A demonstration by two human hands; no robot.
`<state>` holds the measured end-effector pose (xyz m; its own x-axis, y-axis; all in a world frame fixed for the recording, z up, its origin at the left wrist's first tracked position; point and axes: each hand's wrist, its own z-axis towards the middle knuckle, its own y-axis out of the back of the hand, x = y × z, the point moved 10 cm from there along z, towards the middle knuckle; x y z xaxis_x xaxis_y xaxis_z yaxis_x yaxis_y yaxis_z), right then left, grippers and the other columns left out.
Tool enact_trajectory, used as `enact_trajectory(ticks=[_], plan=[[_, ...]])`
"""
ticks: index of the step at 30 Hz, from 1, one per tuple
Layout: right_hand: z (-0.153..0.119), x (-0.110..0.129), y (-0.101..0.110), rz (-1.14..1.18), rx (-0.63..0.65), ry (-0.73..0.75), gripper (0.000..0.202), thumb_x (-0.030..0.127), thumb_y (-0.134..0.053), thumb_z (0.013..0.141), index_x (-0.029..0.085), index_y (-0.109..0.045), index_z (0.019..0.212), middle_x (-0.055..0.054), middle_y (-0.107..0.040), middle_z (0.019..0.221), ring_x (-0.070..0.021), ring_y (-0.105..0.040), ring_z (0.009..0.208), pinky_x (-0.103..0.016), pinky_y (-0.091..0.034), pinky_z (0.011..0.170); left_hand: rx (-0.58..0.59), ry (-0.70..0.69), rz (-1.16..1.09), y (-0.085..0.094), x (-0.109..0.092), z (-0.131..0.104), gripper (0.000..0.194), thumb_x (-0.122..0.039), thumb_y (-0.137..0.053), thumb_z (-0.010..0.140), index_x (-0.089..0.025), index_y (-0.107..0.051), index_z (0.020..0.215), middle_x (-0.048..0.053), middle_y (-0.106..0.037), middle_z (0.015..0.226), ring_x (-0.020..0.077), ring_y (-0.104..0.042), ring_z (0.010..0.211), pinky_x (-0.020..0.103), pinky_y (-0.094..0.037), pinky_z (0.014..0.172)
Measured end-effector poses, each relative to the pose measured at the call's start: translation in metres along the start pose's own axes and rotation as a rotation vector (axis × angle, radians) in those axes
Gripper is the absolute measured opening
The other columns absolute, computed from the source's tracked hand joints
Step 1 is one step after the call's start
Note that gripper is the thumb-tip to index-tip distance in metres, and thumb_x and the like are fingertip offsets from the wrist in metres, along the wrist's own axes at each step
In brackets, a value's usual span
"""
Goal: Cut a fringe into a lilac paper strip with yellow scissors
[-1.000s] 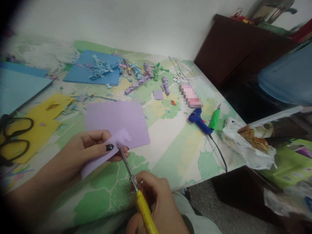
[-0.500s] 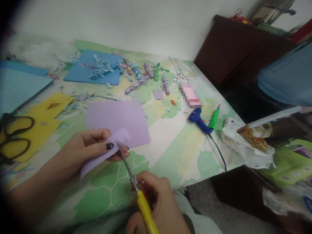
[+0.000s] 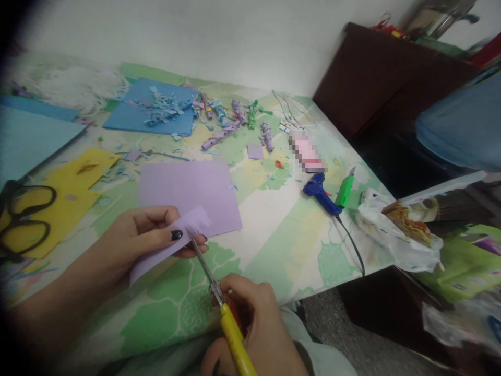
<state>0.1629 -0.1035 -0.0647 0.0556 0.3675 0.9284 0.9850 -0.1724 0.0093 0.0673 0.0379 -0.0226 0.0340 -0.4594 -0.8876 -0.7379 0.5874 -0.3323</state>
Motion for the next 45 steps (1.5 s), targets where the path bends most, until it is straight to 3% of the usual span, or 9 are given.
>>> enact_trajectory(ticks=[15,25,31,41,45], plan=[[0.0012,0.0016,-0.0013,-0.017,0.005,-0.012,0.071,0.076,-0.076,0.049,0.019,-0.059,0.088,0.005,-0.039,0.06,-0.0116,-0.033,0.049,-0.023,-0.031,0.041,0.006,-0.011,0.015,0.0002,-0.0012,-0.0014,0.021,-0.018,-0.067,0.077,-0.016,-0.058,0.059,0.005,-0.077,0.074,0.015,-0.072,0.073,0.019,-0.056,0.066],[-0.0011,-0.0055,0.0009,0.07,-0.107,-0.013,0.088,0.084,-0.072,0.034,0.018,-0.061,0.092,0.006,-0.039,0.061,-0.0108,-0.03,0.049,-0.023,-0.029,0.041,0.003,-0.02,0.04,0.0008,-0.0015,-0.0012,0.02,-0.021,-0.069,0.075,-0.017,-0.059,0.058,0.006,-0.077,0.074,0.0164,-0.072,0.072,0.02,-0.056,0.064],[0.0004,-0.0051,-0.0019,0.059,-0.086,-0.044,0.076,0.073,-0.081,0.042,0.019,-0.06,0.09,0.005,-0.04,0.062,-0.0107,-0.031,0.049,-0.022,-0.028,0.039,0.016,-0.02,0.027,0.0013,0.0,0.0,0.019,-0.019,-0.067,0.077,-0.017,-0.059,0.059,0.005,-0.077,0.075,0.0158,-0.072,0.073,0.021,-0.056,0.067],[-0.0001,-0.0048,-0.0008,0.047,-0.087,-0.055,0.067,0.062,-0.088,0.042,0.019,-0.061,0.086,0.007,-0.038,0.058,-0.0111,-0.032,0.048,-0.021,-0.029,0.038,0.024,-0.024,0.015,0.0001,-0.0013,-0.001,0.019,-0.018,-0.066,0.077,-0.017,-0.059,0.059,0.004,-0.077,0.074,0.0156,-0.072,0.073,0.021,-0.056,0.068],[0.0024,-0.0003,-0.0045,0.013,-0.051,-0.043,0.066,0.066,-0.085,0.043,0.02,-0.059,0.082,0.008,-0.034,0.055,-0.0107,-0.03,0.047,-0.022,-0.027,0.038,0.02,-0.026,0.039,0.0002,-0.0016,0.0005,0.019,-0.017,-0.066,0.077,-0.017,-0.059,0.059,0.005,-0.077,0.074,0.0153,-0.071,0.071,0.02,-0.055,0.066]])
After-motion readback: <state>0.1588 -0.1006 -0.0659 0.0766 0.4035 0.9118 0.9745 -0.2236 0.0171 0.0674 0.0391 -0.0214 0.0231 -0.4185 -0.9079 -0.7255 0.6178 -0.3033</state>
